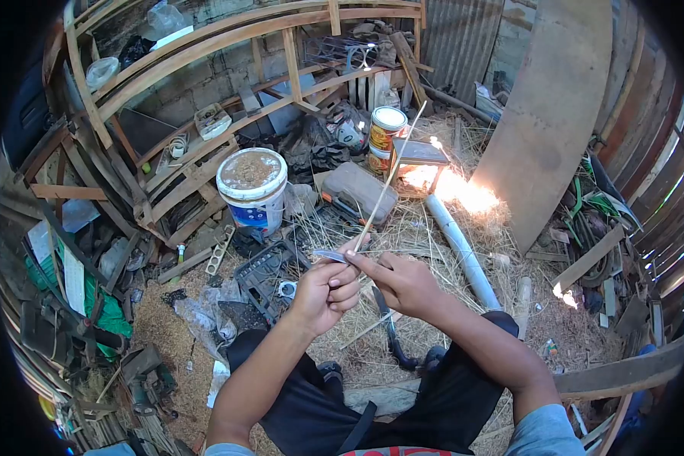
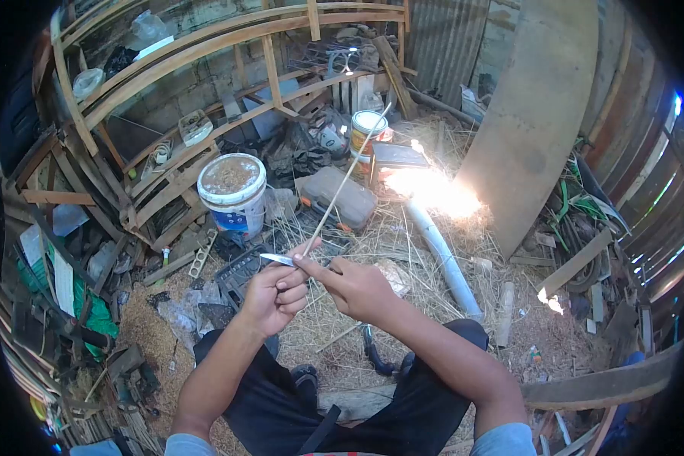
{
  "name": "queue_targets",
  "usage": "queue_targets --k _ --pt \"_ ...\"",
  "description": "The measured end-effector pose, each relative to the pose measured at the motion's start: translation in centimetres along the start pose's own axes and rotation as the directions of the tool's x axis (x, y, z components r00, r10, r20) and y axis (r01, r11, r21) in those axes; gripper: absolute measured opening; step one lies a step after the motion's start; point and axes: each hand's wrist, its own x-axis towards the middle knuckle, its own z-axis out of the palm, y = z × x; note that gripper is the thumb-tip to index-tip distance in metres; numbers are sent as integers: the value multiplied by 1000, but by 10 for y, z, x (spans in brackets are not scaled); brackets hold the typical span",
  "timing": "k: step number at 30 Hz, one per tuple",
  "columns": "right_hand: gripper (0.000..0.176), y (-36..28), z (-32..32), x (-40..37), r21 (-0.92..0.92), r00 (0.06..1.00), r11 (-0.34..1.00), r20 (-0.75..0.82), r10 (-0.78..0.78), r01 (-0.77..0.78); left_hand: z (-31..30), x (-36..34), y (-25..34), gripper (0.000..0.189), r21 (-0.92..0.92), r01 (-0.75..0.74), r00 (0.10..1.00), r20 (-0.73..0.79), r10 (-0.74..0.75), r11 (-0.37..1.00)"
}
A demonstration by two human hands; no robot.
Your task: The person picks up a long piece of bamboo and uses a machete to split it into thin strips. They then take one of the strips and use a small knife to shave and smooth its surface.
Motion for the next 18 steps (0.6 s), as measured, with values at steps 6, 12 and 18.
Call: queue_targets --k 6,12,18 --pt "64 3 -9 4 -196 1000 981 -17 -15 11 -3 -5 3 51 -104 80 997 16 -79 991" --pt "64 6 -13 10 -242 993 967 -71 -95 75 -9 -9 4 46 -85 64 998 -6 -64 994" --pt "57 8 -14 11 -296 992 955 -125 -16 -21 -4 -12 7 51 -48 56 995 -76 -60 997"
